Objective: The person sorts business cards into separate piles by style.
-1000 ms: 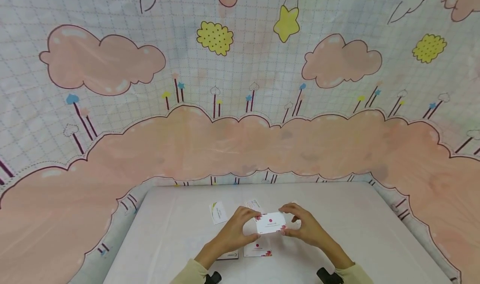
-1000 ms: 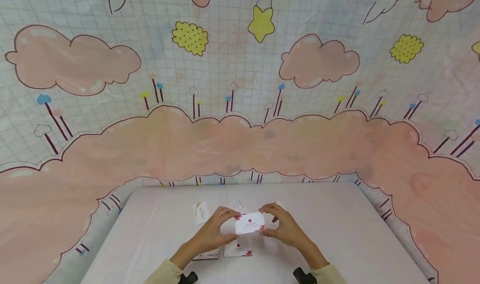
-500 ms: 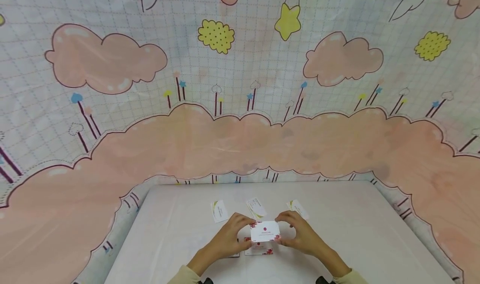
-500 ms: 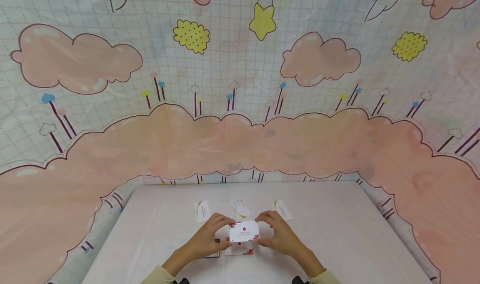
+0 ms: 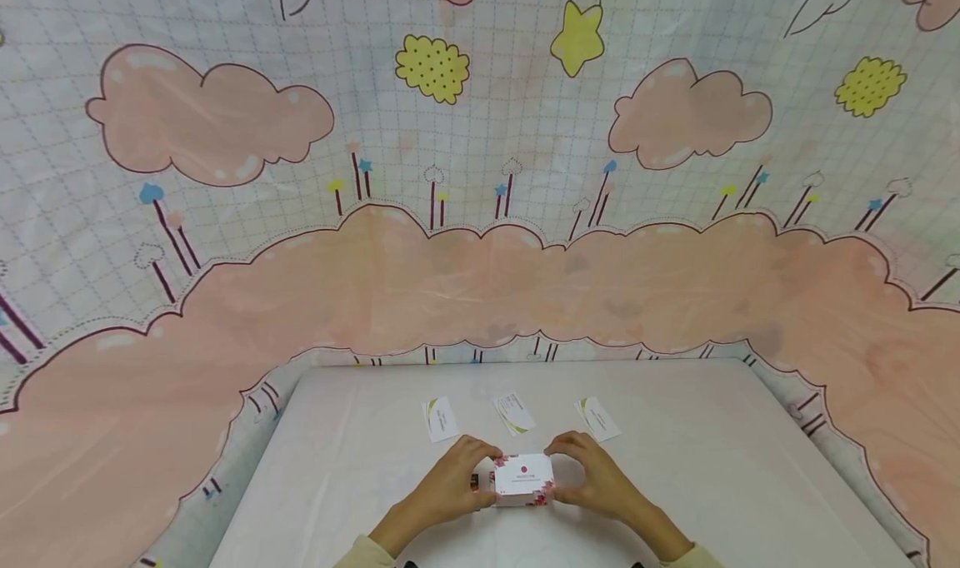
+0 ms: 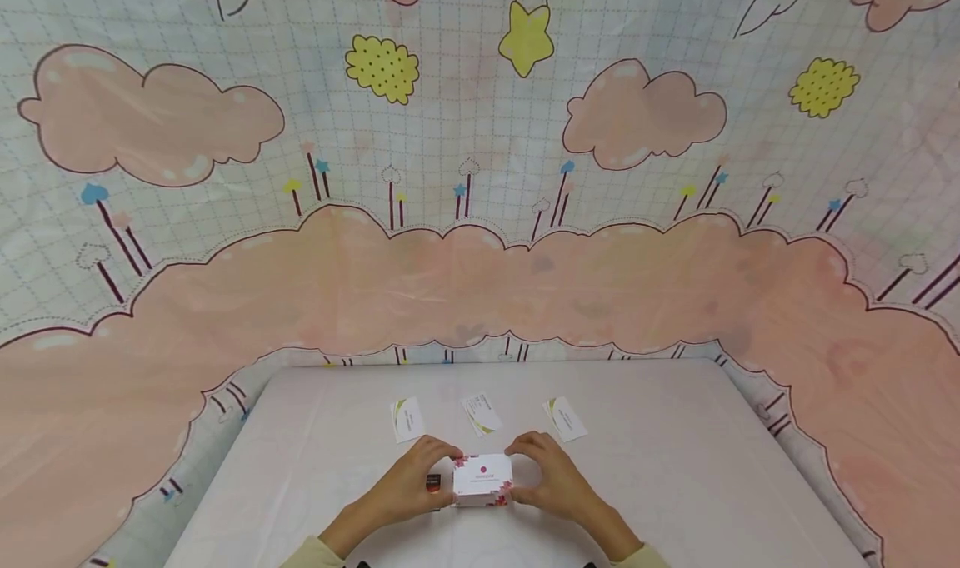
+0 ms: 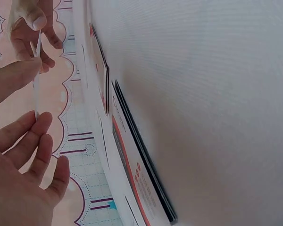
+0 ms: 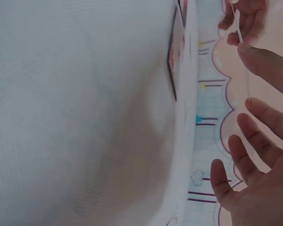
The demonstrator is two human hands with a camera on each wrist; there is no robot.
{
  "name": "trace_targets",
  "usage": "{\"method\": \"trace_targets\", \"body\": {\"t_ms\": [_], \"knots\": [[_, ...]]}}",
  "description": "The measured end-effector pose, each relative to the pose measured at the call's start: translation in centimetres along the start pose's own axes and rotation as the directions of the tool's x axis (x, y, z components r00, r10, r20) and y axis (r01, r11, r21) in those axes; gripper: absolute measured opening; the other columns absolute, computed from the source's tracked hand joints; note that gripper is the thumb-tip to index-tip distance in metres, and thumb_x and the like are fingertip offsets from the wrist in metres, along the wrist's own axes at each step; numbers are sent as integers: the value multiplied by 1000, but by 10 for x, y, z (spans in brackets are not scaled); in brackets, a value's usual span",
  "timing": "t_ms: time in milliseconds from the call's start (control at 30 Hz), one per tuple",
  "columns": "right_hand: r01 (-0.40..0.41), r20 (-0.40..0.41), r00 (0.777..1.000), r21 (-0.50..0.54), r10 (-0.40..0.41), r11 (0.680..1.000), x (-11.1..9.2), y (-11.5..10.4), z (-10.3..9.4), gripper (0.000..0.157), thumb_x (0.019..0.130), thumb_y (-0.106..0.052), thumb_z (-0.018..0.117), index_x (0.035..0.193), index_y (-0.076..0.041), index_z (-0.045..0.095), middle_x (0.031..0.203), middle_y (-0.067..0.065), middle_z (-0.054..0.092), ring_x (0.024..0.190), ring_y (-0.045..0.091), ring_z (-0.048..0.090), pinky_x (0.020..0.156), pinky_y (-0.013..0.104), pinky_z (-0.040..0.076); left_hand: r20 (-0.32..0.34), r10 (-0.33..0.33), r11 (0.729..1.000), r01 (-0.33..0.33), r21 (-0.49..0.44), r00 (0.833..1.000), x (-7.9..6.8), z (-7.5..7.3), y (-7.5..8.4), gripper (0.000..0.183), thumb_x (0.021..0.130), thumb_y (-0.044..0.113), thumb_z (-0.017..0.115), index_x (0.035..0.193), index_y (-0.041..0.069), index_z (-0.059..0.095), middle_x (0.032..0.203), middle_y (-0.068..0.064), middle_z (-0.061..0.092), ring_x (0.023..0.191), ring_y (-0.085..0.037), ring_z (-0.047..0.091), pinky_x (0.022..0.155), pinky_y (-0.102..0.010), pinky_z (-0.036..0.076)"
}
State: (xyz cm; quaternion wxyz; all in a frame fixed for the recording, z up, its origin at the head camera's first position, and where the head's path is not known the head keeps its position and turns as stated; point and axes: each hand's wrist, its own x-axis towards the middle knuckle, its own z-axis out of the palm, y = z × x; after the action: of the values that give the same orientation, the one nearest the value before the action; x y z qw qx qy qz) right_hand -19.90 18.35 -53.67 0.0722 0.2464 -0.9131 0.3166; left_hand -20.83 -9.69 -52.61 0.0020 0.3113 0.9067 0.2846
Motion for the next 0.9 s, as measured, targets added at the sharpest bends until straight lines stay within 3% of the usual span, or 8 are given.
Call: {"method": "trace_targets", "body": {"t_ms": [300,600,900], "knots": [[78,-4,997,-65,-78,995,1,7,13,47,68,-39,88,107,-24,66,115,-9,61,108,17,57,92,45,51,34,-4,999,2,48,999,1,6,-5,49,74,32,84,117,19,63,128,1,62,125,-23,54,106,-47,43],[4,79,997,-51,0,999,4,13,24,46,67,-40,88,104,-25,67,116,-4,61,108,23,55,89,49,41,56,-43,994,37,98,998,2,13,-11,48,72,31,86,113,17,65,128,-1,63,127,-26,51,110,-50,36],[-7,110,994,-96,17,995,8,13,27,46,67,-39,88,103,-20,68,116,0,62,107,25,56,88,50,42,75,-59,992,50,115,995,3,18,-13,46,72,31,86,110,17,65,125,-1,63,125,-26,52,110,-47,36]]}}
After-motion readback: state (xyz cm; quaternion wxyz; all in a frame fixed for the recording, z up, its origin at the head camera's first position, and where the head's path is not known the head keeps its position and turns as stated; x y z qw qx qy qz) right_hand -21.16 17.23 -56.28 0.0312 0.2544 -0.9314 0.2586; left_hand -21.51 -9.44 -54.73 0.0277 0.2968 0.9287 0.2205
